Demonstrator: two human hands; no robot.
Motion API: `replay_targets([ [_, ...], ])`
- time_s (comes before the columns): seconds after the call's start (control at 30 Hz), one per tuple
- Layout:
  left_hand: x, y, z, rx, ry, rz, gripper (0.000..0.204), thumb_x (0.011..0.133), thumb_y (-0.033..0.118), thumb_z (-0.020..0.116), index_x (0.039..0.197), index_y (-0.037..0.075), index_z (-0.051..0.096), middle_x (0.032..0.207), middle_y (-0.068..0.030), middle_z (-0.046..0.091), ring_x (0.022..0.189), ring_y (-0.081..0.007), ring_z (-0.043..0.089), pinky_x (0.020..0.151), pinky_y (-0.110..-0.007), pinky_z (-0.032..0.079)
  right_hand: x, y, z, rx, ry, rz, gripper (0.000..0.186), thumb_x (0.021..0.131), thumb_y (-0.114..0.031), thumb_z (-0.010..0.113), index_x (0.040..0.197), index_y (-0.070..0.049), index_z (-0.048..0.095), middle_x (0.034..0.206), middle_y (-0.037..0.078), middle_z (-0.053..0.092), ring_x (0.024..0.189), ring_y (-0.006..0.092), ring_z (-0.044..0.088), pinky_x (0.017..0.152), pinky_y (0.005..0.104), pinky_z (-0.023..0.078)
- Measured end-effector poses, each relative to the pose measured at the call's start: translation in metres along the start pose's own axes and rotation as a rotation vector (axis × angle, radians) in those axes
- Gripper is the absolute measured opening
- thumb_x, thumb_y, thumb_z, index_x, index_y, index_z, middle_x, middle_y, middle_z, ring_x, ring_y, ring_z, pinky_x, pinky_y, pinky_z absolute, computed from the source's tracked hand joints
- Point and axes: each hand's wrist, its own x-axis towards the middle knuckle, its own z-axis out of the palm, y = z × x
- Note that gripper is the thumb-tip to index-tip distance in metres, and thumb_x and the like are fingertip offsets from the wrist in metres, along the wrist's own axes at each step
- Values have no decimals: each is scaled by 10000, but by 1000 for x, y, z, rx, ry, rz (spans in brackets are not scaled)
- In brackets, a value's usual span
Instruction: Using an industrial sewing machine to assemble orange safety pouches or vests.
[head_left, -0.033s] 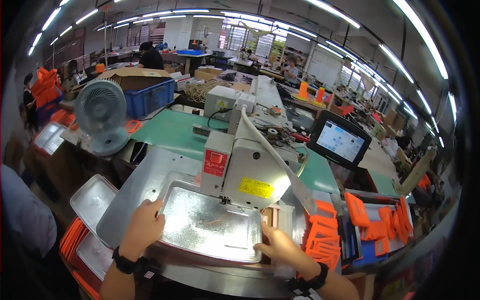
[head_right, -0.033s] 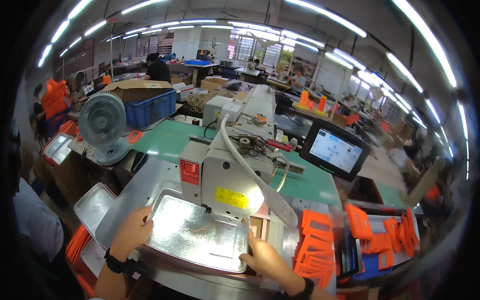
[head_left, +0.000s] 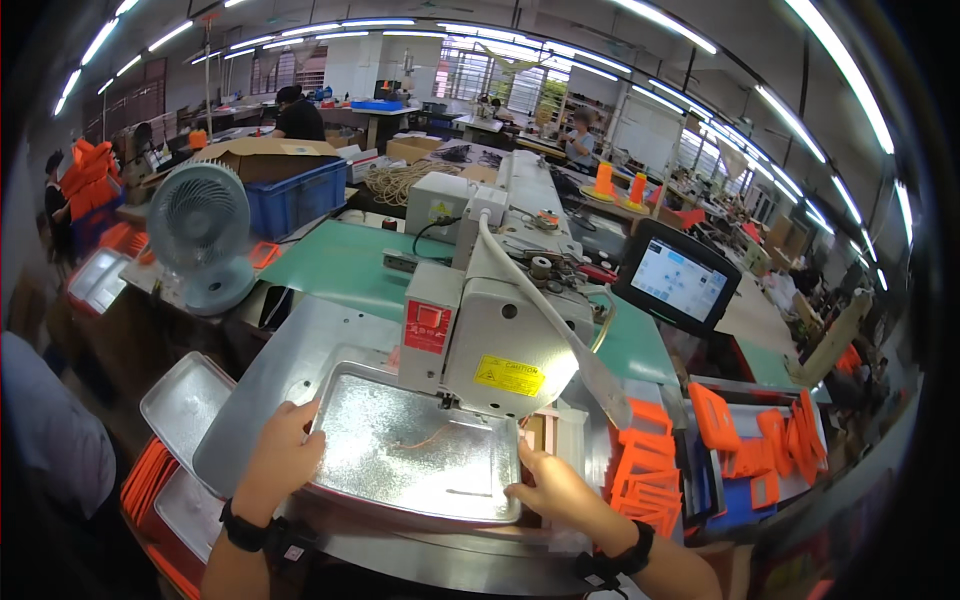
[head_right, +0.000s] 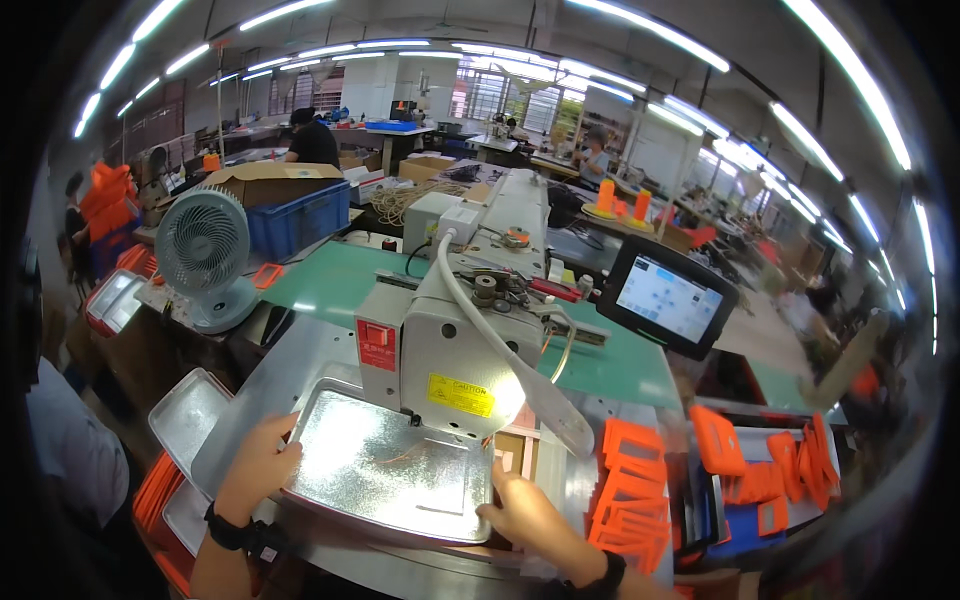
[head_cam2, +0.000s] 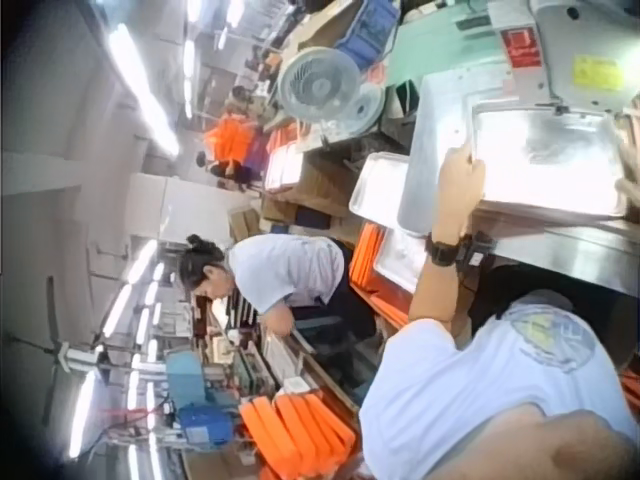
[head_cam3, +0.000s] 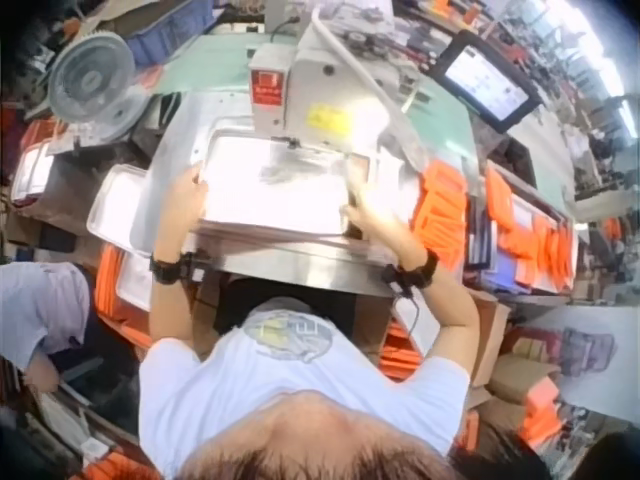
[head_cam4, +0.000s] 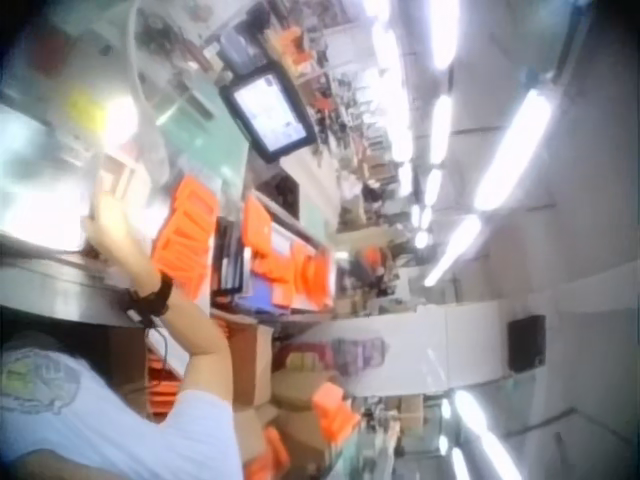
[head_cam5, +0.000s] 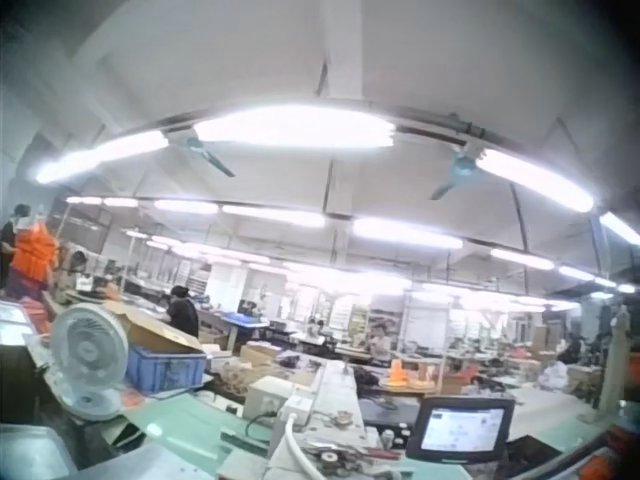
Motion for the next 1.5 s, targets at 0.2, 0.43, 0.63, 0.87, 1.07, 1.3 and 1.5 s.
replay_targets([
  [0.2, -52, 27, 1, -1295, 69, 85, 705, 970, 284, 609, 1510, -26, 278, 1445, -147, 466, 1267, -204, 503, 1093, -318, 367, 29, -20, 1, 385, -247, 180, 315, 854, -50, 706, 1096, 36, 523, 753, 108, 636, 531, 161, 624, 441, 305, 495],
  [0.43, -71, 38, 67, -1120, 146, -25, 545, 923, 175, 685, 1374, 13, 426, 1297, -96, 550, 1214, -225, 537, 1059, -374, 413, 31, -34, 17, 553, -308, 194, 252, 906, -48, 652, 1125, 42, 567, 811, 101, 655, 623, 134, 641, 516, 269, 531],
  [0.63, -89, -1, 23, -1266, 246, -321, 478, 890, 31, 534, 1355, 2, 429, 1245, -141, 566, 1108, -275, 609, 932, -454, 542, 24, -66, 35, 234, -125, -277, 366, 932, -112, 620, 1269, 17, 555, 1112, 142, 627, 835, 279, 661, 741, 356, 545],
  [0.87, -123, -31, -24, -1449, 599, -160, 565, 881, 32, 586, 1417, 41, 406, 1298, -123, 546, 1209, -289, 543, 1046, -477, 445, 12, -95, 41, 29, -52, -372, 370, 929, -210, 621, 1233, -5, 572, 1252, 146, 543, 777, 362, 654, 700, 424, 549],
  [1.07, -114, -36, -37, -1378, 563, 95, 497, 918, 69, 608, 1389, 55, 454, 1336, -106, 539, 1249, -280, 516, 1036, -477, 450, 17, -108, 30, 9, -74, -380, 295, 922, -187, 636, 1176, -36, 621, 1030, 94, 667, 759, 328, 664, 674, 409, 545],
  [1.3, -60, 22, -16, -1616, 439, 79, 434, 923, 43, 607, 1341, 47, 489, 1290, -114, 576, 1182, -268, 580, 998, -466, 495, 3, -60, -1, 541, -37, -264, 130, 927, -82, 631, 993, 14, 689, 886, 82, 710, 734, 148, 663, 670, 277, 522],
  [1.5, -16, 30, 24, -1775, 118, 136, 366, 980, 108, 562, 1327, 27, 478, 1296, -110, 578, 1205, -255, 570, 1042, -438, 477, 19, -38, -32, 885, 293, -64, 88, 943, -55, 597, 858, -32, 597, 689, -2, 573, 549, 64, 504, 518, 215, 408],
])
